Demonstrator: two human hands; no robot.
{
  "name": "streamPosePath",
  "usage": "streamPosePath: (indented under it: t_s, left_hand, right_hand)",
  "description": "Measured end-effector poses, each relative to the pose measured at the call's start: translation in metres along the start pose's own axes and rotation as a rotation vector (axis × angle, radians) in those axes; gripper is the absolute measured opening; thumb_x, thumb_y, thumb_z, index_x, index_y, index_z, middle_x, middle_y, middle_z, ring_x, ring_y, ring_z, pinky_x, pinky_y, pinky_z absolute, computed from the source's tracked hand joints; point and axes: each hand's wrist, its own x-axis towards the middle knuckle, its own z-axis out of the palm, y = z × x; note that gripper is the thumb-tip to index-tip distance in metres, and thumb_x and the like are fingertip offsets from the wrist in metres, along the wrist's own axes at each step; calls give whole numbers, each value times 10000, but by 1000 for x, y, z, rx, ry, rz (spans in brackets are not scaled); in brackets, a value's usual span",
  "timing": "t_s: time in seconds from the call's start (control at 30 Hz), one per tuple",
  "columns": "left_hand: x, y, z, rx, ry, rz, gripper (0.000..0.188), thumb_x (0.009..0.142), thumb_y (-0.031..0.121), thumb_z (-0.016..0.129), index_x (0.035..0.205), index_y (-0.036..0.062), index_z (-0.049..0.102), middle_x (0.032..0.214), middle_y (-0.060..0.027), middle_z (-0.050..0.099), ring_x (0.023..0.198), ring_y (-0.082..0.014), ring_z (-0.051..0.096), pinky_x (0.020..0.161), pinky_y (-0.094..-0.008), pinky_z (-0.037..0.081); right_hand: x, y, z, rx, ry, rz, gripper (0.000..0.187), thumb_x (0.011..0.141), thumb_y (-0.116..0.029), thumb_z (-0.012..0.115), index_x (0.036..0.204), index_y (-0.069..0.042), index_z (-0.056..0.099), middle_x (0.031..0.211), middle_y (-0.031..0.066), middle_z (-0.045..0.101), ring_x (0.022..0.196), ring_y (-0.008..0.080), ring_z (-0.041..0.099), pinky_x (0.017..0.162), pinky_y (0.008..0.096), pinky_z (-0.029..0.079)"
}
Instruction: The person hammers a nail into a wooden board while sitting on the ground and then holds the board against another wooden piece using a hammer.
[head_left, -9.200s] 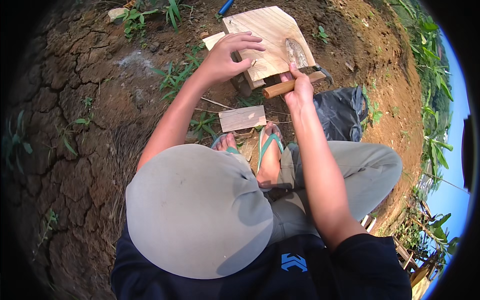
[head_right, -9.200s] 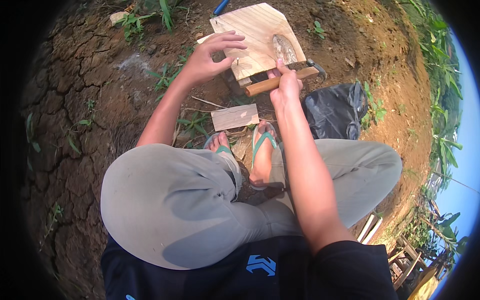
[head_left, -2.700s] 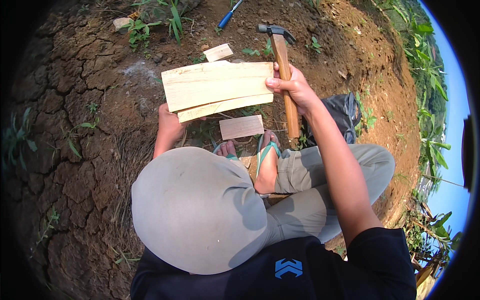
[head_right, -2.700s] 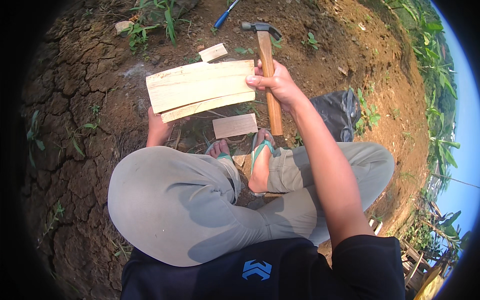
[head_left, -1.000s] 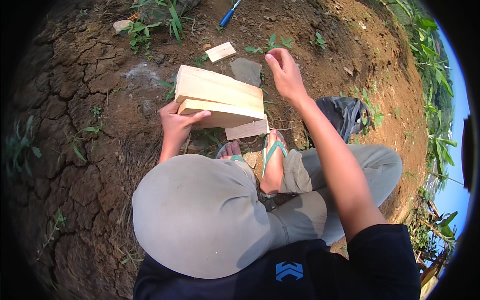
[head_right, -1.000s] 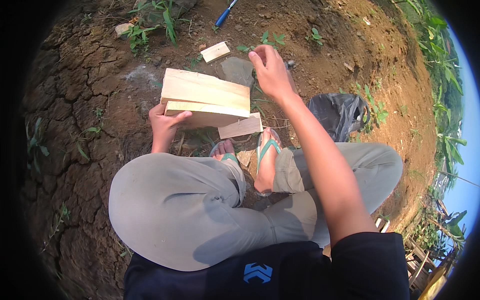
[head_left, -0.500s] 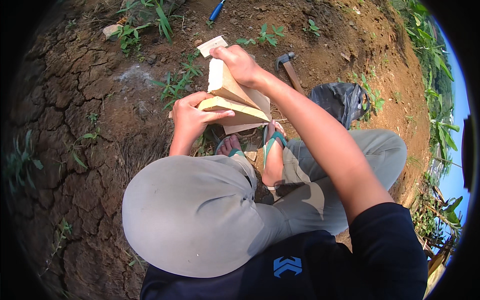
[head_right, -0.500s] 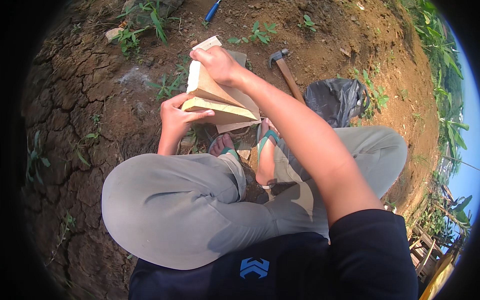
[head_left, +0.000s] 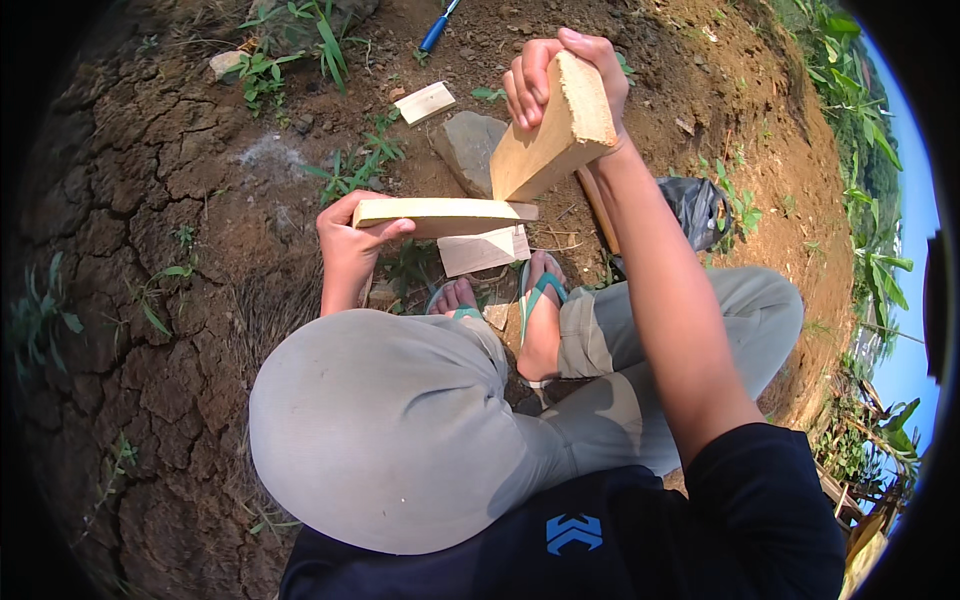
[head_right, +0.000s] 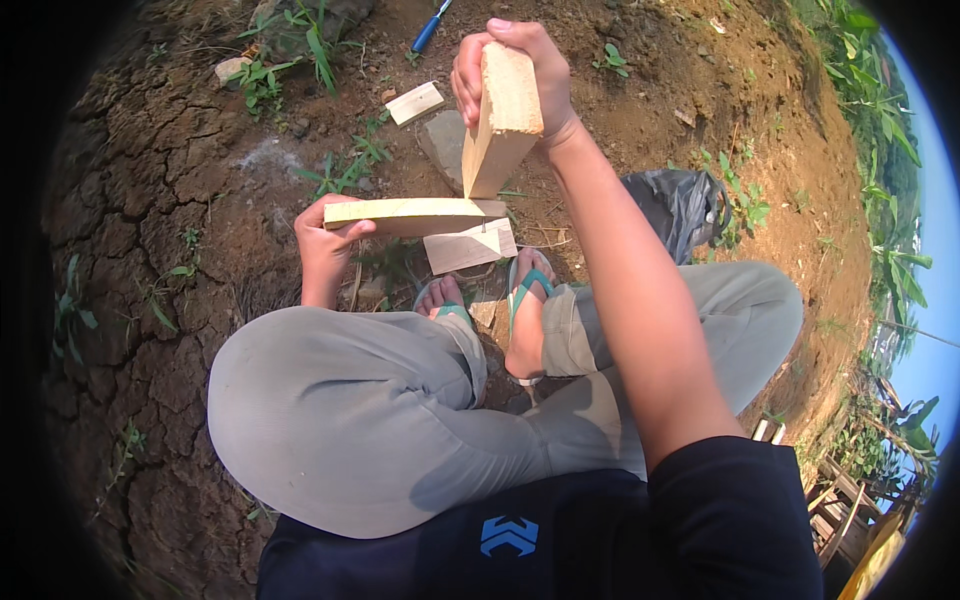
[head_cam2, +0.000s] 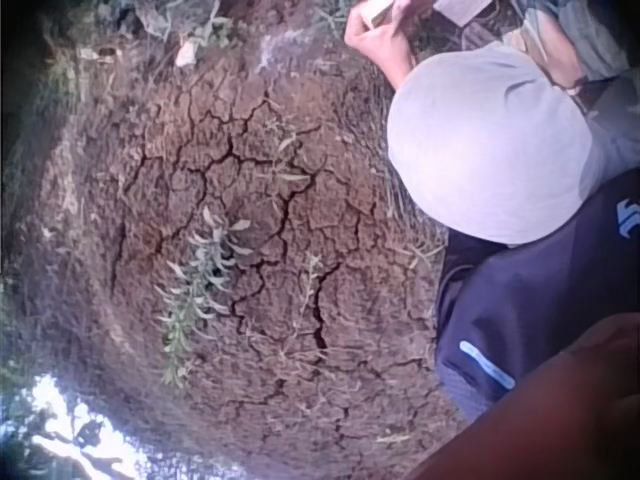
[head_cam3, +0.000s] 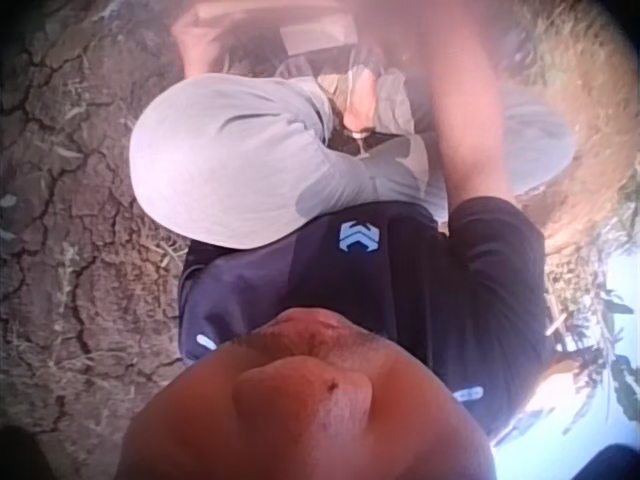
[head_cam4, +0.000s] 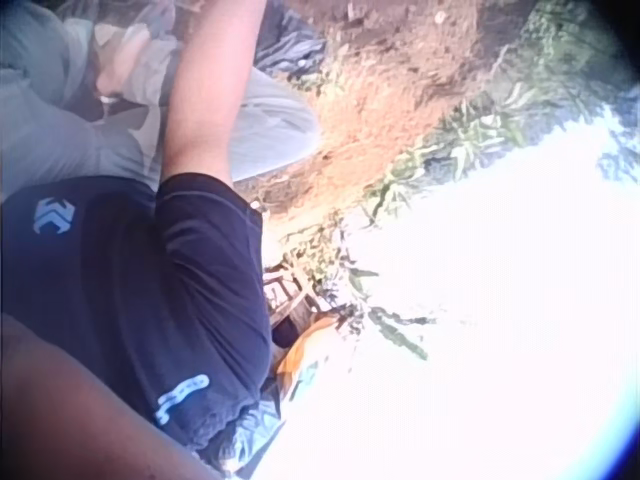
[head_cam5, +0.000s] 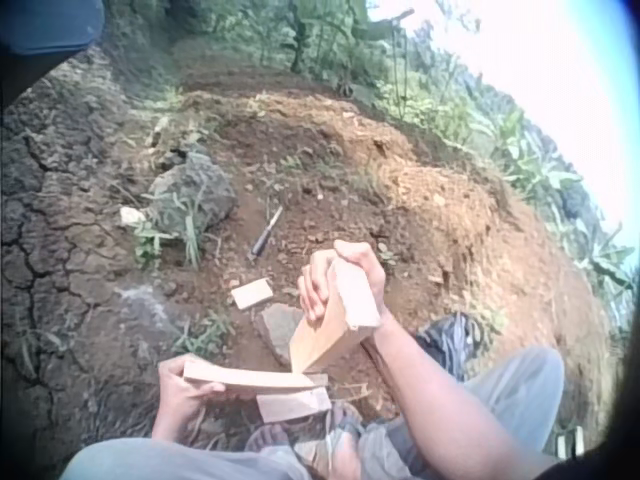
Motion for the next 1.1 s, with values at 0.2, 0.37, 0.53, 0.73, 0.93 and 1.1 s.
streamPosePath:
  t_s: [0.2, 0.37, 0.53, 0.73, 0.93, 1.1]
  left_hand:
    - [6, 0, 10, -6, -8, -62, 292, 730, 111, 934, 917, 11, 734, 857, -14, 733, 801, -86, 658, 737, -278, 540]
    - [28, 1, 36, -14, -58, -124, 320, 835, 241, 876, 999, 4, 736, 910, -32, 749, 806, -96, 673, 749, -281, 543]
    - [59, -9, 66, 130, -176, -250, 516, 914, 477, 768, 1072, -8, 694, 936, -85, 751, 813, -152, 691, 778, -327, 550]
    - [82, -54, 71, 463, -317, -223, 708, 965, 679, 550, 1083, -12, 649, 981, -184, 717, 933, -266, 688, 875, -415, 507]
    - [92, -44, 49, 642, -454, -276, 689, 959, 700, 531, 1057, 25, 629, 939, -193, 705, 900, -354, 682, 827, -445, 498]
    - [125, -35, 41, 861, -387, -164, 708, 902, 744, 575, 1009, 53, 687, 873, -175, 732, 877, -367, 715, 799, -465, 523]
  right_hand:
    - [-4, -14, -27, 60, -25, -25, 556, 1020, -462, 317, 654, -89, 507, 570, 74, 536, 578, 217, 541, 601, 333, 489]
    - [-16, -11, -46, 56, 467, 186, 490, 969, -499, 428, 705, -106, 554, 590, 63, 551, 533, 220, 553, 550, 351, 485]
    - [-55, 26, -91, 189, 1056, 371, 429, 1017, -496, 400, 812, -144, 534, 656, 14, 525, 559, 198, 508, 545, 373, 455]
    - [-106, 75, -126, 387, 1208, 413, 429, 1021, -487, 391, 821, -138, 540, 653, -1, 513, 546, 193, 493, 541, 382, 461]
    - [-125, 96, -149, 471, 1309, 294, 383, 1003, -439, 421, 811, -129, 536, 656, 10, 522, 547, 207, 505, 543, 388, 481]
    - [-150, 144, -122, 634, 1351, 73, 318, 977, -397, 455, 819, -144, 564, 708, 36, 578, 639, 239, 556, 652, 415, 508]
